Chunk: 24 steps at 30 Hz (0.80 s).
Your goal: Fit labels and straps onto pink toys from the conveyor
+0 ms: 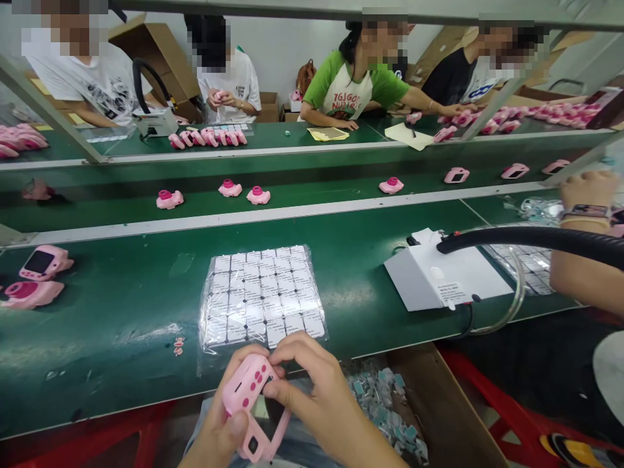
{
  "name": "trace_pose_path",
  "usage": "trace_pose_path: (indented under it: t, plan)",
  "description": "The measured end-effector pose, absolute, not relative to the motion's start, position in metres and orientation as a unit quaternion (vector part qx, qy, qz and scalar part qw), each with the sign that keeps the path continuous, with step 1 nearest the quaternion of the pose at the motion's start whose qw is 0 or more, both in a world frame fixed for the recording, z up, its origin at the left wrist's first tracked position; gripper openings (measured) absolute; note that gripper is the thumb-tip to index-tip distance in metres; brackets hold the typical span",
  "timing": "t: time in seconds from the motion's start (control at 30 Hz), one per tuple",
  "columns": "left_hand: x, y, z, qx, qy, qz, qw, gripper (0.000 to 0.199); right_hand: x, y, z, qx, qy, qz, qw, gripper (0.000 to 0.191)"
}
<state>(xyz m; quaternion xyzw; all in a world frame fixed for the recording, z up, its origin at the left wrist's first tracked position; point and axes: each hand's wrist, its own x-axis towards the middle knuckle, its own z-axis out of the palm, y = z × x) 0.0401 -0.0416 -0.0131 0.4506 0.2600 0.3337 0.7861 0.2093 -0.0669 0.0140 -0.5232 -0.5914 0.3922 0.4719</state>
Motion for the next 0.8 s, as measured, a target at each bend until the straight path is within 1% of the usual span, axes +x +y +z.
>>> trace_pose_path:
  t: [0.07, 0.13, 0.27, 0.33, 0.43, 0.57, 0.8]
  plan:
    - [0.040, -0.043, -0.015, 0.449, 0.262, 0.330, 0.788, 0.059, 0.209, -0.066, 0.012, -0.520, -0.614, 0.363, 0.470, 0.013]
    - [0.040, -0.044, -0.016, 0.454, 0.278, 0.336, 0.777, 0.060, 0.209, -0.066, 0.009, -0.518, -0.652, 0.290, 0.472, 0.011]
    - [0.046, -0.047, -0.013, 0.487, 0.357, 0.356, 0.714, 0.062, 0.209, -0.068, 0.007, -0.510, -0.718, 0.126, 0.456, 0.019]
    - [0.050, -0.047, -0.010, 0.502, 0.397, 0.363, 0.677, 0.062, 0.210, -0.069, 0.008, -0.514, -0.735, 0.079, 0.436, 0.020]
    - [0.057, -0.048, -0.008, 0.524, 0.436, 0.377, 0.627, 0.058, 0.210, -0.069, 0.009, -0.528, -0.749, 0.033, 0.399, 0.018]
    - [0.063, -0.047, -0.010, 0.543, 0.455, 0.379, 0.595, 0.052, 0.209, -0.065, 0.005, -0.537, -0.755, 0.018, 0.376, 0.010]
    - [0.060, -0.044, -0.018, 0.554, 0.465, 0.370, 0.583, 0.054, 0.212, -0.057, -0.007, -0.516, -0.747, 0.079, 0.412, 0.017]
